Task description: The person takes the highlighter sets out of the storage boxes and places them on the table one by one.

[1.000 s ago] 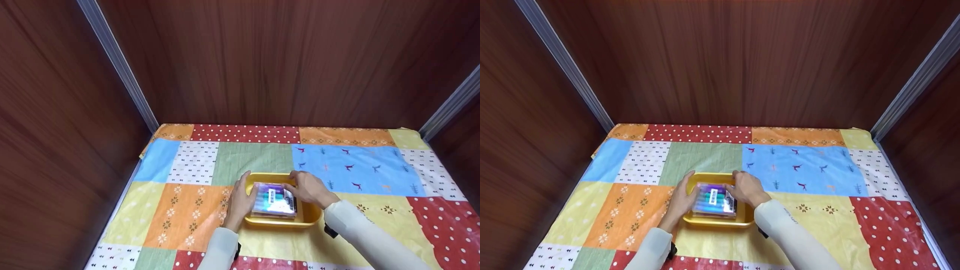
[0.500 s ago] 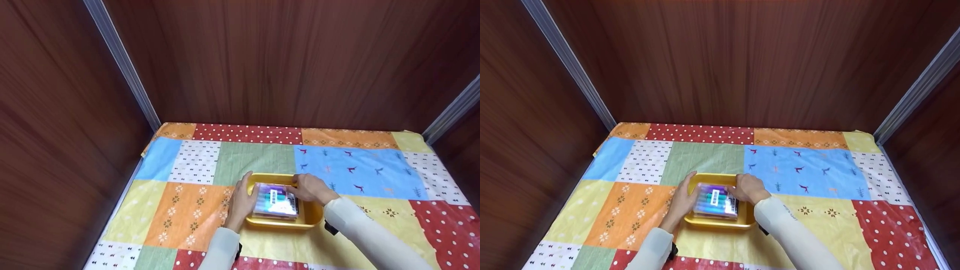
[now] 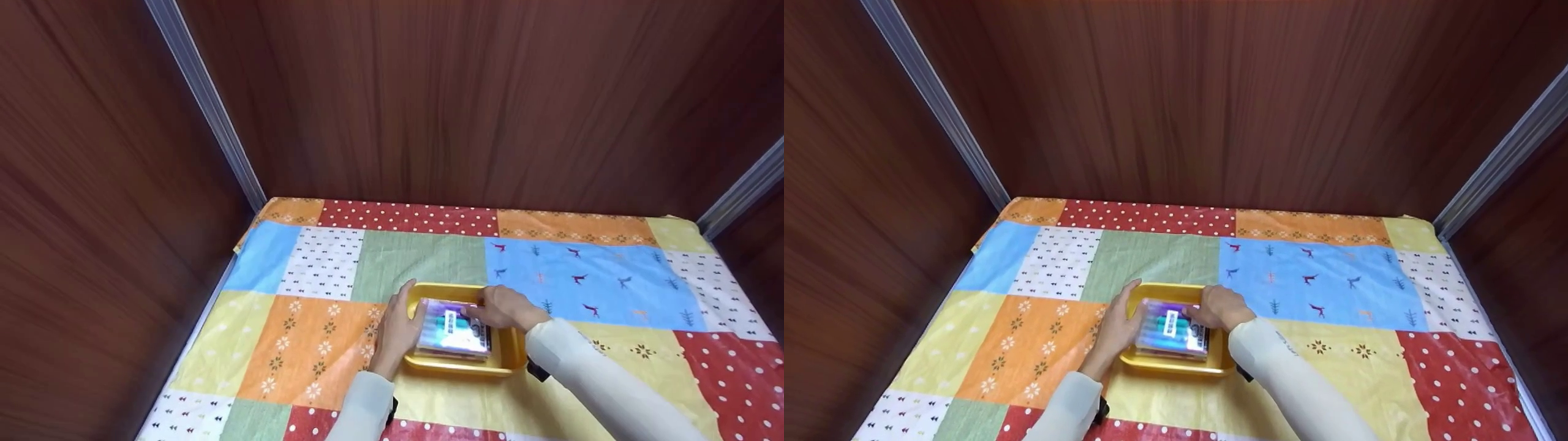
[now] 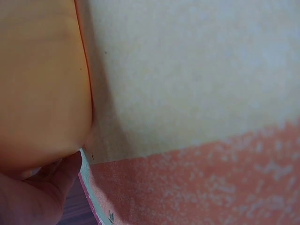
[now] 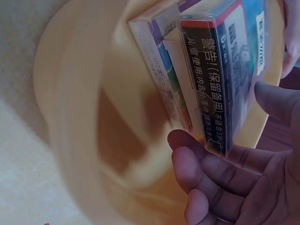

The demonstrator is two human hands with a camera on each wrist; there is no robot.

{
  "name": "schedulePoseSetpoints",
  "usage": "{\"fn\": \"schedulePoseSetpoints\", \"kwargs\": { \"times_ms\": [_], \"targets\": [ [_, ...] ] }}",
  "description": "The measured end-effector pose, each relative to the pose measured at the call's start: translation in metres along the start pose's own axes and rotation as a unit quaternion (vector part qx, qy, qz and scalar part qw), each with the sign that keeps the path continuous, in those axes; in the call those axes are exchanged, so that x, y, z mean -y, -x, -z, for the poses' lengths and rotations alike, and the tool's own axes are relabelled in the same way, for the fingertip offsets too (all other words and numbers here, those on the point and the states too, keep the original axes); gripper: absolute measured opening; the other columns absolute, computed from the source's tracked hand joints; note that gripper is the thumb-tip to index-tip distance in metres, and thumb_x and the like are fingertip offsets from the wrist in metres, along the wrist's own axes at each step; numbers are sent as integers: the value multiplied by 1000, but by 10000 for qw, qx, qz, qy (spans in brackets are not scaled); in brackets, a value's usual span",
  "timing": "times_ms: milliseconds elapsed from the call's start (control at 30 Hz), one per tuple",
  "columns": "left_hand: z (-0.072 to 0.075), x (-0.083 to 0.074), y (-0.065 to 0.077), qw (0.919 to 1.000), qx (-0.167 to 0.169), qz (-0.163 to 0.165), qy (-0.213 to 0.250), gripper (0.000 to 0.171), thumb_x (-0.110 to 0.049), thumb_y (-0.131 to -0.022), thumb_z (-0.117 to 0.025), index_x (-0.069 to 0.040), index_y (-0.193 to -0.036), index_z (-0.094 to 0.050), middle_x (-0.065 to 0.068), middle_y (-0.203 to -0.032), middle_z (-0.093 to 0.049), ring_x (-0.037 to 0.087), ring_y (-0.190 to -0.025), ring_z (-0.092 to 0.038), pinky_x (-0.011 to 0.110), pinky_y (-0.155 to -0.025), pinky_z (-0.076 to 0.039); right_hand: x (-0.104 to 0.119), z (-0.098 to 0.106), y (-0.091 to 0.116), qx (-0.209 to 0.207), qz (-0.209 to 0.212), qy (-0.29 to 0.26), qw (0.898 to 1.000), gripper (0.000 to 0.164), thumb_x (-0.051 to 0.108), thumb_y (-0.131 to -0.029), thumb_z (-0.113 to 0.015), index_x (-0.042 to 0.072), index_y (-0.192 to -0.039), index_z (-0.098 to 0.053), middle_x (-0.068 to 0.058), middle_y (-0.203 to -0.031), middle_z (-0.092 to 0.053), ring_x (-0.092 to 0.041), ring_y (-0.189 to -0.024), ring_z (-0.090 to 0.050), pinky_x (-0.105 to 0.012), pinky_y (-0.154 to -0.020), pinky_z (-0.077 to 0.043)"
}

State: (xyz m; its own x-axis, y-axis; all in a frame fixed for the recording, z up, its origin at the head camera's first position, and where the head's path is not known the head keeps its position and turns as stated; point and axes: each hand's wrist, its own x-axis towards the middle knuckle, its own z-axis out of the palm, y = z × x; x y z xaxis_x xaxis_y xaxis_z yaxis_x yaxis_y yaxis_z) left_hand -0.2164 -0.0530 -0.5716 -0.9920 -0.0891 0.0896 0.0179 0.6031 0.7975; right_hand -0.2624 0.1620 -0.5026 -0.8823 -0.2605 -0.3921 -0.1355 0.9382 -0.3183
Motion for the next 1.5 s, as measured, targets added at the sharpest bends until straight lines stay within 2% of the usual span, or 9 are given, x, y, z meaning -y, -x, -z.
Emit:
{"fn": "schedulePoseSetpoints", "kwargs": {
  "times_ms": [400,500,767,867,1000,1067,1300,1500],
  "targets": [
    [-1,0,0,10000,0,6,-18,51,-46,-103,-50,-33,-152,-40,8,-140,-60,35,-121,-64,54,-93,-53,0,-1,-1,111,-295,-517,9982,57,50,-97,-61,4,-130,-61,-9,-102,-66,-22,-87,-60,-40,-83,-52],
    [-1,0,-1,10000,1,28,-14,51,-46,-103,-49,-34,-152,-40,8,-141,-60,35,-121,-63,54,-94,-53,0,-1,-3,24,-188,-514,9985,53,48,-97,-62,2,-124,-63,-8,-94,-65,-20,-80,-59,-34,-75,-50],
    [2,0,-2,9999,-26,91,-52,51,-47,-104,-49,-35,-152,-40,7,-141,-60,35,-119,-64,54,-91,-54,-2,-2,-6,-204,66,-747,9970,44,48,-93,-68,4,-96,-68,-2,-71,-56,-15,-63,-51,-26,-57,-40],
    [1,0,-1,10000,-23,73,3,50,-46,-104,-49,-34,-152,-41,8,-140,-61,35,-119,-64,53,-91,-54,-4,-3,-5,-197,8,-893,9958,45,49,-92,-70,4,-96,-67,-1,-70,-56,-14,-63,-51,-25,-57,-39],
    [-1,2,-1,10000,-40,13,69,50,-45,-104,-49,-30,-152,-42,9,-139,-61,35,-120,-64,53,-93,-53,-5,-5,-5,-191,-81,-1090,9938,48,49,-91,-71,3,-108,-67,-3,-77,-60,-16,-69,-55,-26,-61,-41],
    [-2,-1,-2,10000,-25,-39,76,51,-45,-104,-49,-29,-152,-42,9,-139,-61,35,-120,-64,54,-94,-53,-8,-3,-2,-282,-112,-1166,9927,49,48,-91,-72,3,-109,-67,-4,-79,-61,-17,-70,-55,-26,-62,-42],
    [-1,-2,-5,10000,-39,-35,48,50,-46,-104,-49,-32,-152,-41,9,-140,-60,36,-120,-64,54,-91,-53,-12,-1,7,-680,73,-1176,9907,42,45,-88,-76,4,-87,-66,-3,-71,-56,-16,-62,-49,-26,-55,-39],
    [-2,-3,-1,10000,-38,46,62,48,-44,-104,-51,-34,-150,-43,10,-138,-61,37,-113,-66,51,-83,-55,-19,-2,15,-444,7,-1443,9885,40,47,-87,-76,9,-84,-64,1,-67,-49,-14,-62,-47,-26,-56,-36]
  ]
}}
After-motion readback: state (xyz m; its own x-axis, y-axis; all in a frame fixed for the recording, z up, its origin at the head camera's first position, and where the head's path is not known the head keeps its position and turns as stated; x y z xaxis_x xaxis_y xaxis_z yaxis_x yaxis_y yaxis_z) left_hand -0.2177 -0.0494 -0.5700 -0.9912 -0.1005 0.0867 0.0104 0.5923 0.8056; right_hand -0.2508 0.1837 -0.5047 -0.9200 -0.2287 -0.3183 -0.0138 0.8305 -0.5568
